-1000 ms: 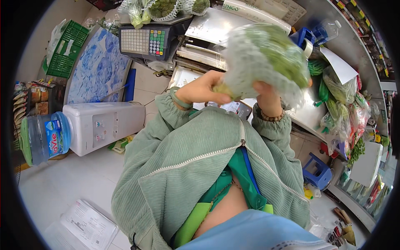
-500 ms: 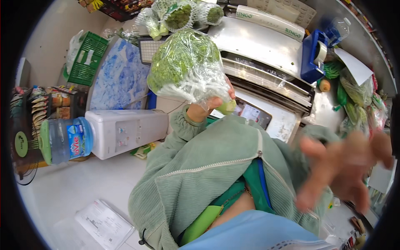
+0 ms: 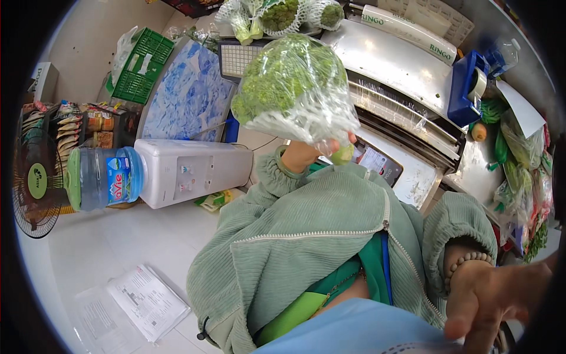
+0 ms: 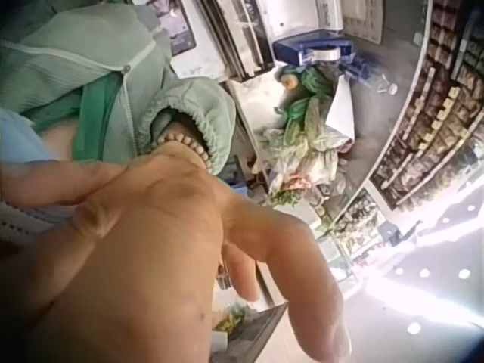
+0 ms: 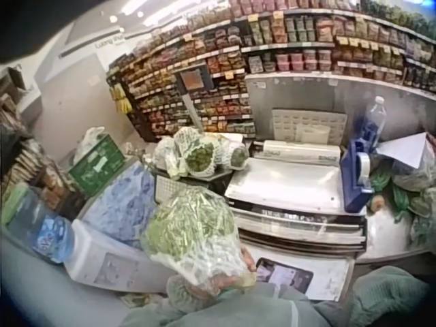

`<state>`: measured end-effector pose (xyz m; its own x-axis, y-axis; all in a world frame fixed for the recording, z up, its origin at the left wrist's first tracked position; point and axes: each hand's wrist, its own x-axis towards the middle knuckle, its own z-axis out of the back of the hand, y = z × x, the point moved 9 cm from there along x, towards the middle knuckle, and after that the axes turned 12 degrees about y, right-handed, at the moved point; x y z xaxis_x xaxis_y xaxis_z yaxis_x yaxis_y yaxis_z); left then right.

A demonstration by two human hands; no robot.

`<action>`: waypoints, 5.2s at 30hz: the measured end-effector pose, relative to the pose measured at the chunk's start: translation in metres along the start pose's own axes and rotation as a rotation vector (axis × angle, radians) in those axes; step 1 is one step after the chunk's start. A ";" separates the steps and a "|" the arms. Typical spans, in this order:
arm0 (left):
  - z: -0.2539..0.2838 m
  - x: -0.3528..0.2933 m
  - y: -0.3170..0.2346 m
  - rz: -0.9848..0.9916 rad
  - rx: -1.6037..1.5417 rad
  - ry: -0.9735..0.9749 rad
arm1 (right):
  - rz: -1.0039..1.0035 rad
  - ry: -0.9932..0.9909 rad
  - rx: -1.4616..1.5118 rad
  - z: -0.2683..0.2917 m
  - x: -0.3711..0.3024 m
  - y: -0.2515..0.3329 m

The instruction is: Wrapping heads of broccoli in plastic wrap and protective foam sleeves at a grocery store workstation.

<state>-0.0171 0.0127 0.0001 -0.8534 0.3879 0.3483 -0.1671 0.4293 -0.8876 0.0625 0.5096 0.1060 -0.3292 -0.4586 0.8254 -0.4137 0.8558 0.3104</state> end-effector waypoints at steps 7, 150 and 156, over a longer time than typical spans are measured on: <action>0.005 0.001 0.003 -0.111 0.012 0.049 | 0.004 0.020 0.005 0.051 0.223 -0.198; -0.006 -0.016 0.022 -0.045 -0.357 -0.288 | -0.249 -0.290 -1.507 0.205 0.188 -0.315; 0.010 -0.002 -0.005 -0.064 -0.207 -0.557 | -0.336 -0.200 -1.577 0.207 0.177 -0.332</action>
<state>-0.0196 0.0016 0.0007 -0.9847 -0.1061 0.1385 -0.1745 0.6097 -0.7732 -0.0336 0.0947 0.0512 -0.5595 -0.5799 0.5923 0.7064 0.0403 0.7067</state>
